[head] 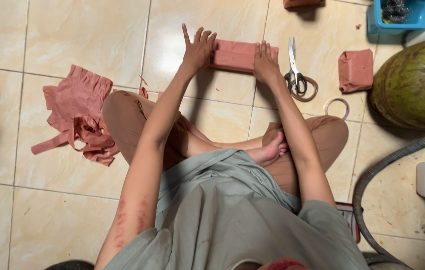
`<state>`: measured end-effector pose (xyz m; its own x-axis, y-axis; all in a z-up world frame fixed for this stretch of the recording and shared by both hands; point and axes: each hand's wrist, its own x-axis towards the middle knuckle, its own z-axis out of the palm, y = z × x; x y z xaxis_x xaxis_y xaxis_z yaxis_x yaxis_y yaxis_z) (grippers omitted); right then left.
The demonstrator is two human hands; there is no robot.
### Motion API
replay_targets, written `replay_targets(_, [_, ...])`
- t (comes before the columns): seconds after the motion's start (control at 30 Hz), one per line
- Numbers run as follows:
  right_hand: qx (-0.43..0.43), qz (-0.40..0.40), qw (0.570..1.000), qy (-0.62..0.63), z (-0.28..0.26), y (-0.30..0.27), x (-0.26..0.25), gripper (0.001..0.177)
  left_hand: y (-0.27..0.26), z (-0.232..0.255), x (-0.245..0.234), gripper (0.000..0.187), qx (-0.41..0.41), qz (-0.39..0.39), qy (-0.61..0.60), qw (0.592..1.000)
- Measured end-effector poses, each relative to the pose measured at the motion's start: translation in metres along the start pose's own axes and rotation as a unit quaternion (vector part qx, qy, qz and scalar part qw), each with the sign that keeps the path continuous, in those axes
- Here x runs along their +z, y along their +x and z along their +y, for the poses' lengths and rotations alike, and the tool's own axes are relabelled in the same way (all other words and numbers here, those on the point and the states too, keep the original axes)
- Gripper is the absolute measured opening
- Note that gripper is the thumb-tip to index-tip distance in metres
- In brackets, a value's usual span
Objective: The person sits on the floor and wraps a small rectangular box with a pink sheet of paper. They fold the paper around the box, secure it with clear tape, and trim the excess tape with scissors. The wrapped package is then set aside.
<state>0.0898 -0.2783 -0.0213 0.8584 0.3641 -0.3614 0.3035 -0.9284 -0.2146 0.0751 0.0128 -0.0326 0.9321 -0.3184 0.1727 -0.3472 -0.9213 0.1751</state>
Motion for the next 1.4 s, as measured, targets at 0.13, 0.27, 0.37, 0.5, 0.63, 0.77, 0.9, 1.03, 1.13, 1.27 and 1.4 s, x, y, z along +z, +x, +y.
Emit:
replay_targets(0.13, [-0.087, 0.143, 0.985, 0.035, -0.012, -0.041, 0.003, 0.069, -0.017, 0.005, -0.008, 0.082, 0.025, 0.024, 0.006, 0.999])
replay_targets(0.27, [-0.139, 0.183, 0.972, 0.037, -0.028, -0.063, 0.002, 0.075, -0.037, 0.022, -0.006, 0.086, 0.075, 0.031, -0.066, 0.994])
replay_targets(0.37, [-0.165, 0.26, 0.951, 0.02, -0.034, -0.066, -0.003, 0.075, -0.039, 0.025, -0.001, 0.066, 0.086, 0.062, -0.022, 0.994])
replay_targets(0.5, [-0.189, 0.29, 0.938, 0.029, -0.036, -0.068, -0.007, 0.078, -0.033, 0.021, 0.01, 0.044, 0.102, 0.091, 0.04, 0.99])
replay_targets(0.63, [-0.207, 0.294, 0.933, 0.009, -0.04, -0.068, -0.01, 0.07, -0.034, 0.021, 0.009, 0.033, 0.108, 0.062, 0.008, 0.992])
replay_targets(0.77, [-0.221, 0.289, 0.932, -0.008, -0.038, -0.078, -0.008, 0.071, -0.039, 0.024, -0.001, 0.029, 0.117, 0.032, -0.025, 0.992])
replay_targets(0.9, [-0.232, 0.295, 0.927, -0.01, -0.036, -0.085, -0.001, 0.069, -0.049, 0.025, -0.01, 0.042, 0.125, -0.013, -0.029, 0.992])
replay_targets(1.03, [-0.221, 0.26, 0.94, 0.022, -0.026, -0.074, 0.001, 0.062, -0.041, 0.022, -0.007, 0.023, 0.121, 0.002, -0.072, 0.99])
replay_targets(1.13, [-0.203, 0.199, 0.958, 0.032, -0.018, -0.058, -0.005, 0.057, -0.029, 0.011, -0.005, 0.024, 0.077, -0.098, -0.105, 0.987])
replay_targets(1.27, [-0.185, 0.141, 0.972, 0.027, -0.018, -0.046, -0.018, 0.051, -0.016, 0.007, -0.005, 0.027, 0.053, -0.138, -0.095, 0.984])
replay_targets(1.4, [-0.108, 0.059, 0.991, 0.055, -0.024, -0.044, -0.032, 0.037, -0.004, 0.009, -0.007, 0.04, 0.007, -0.189, -0.081, 0.979])
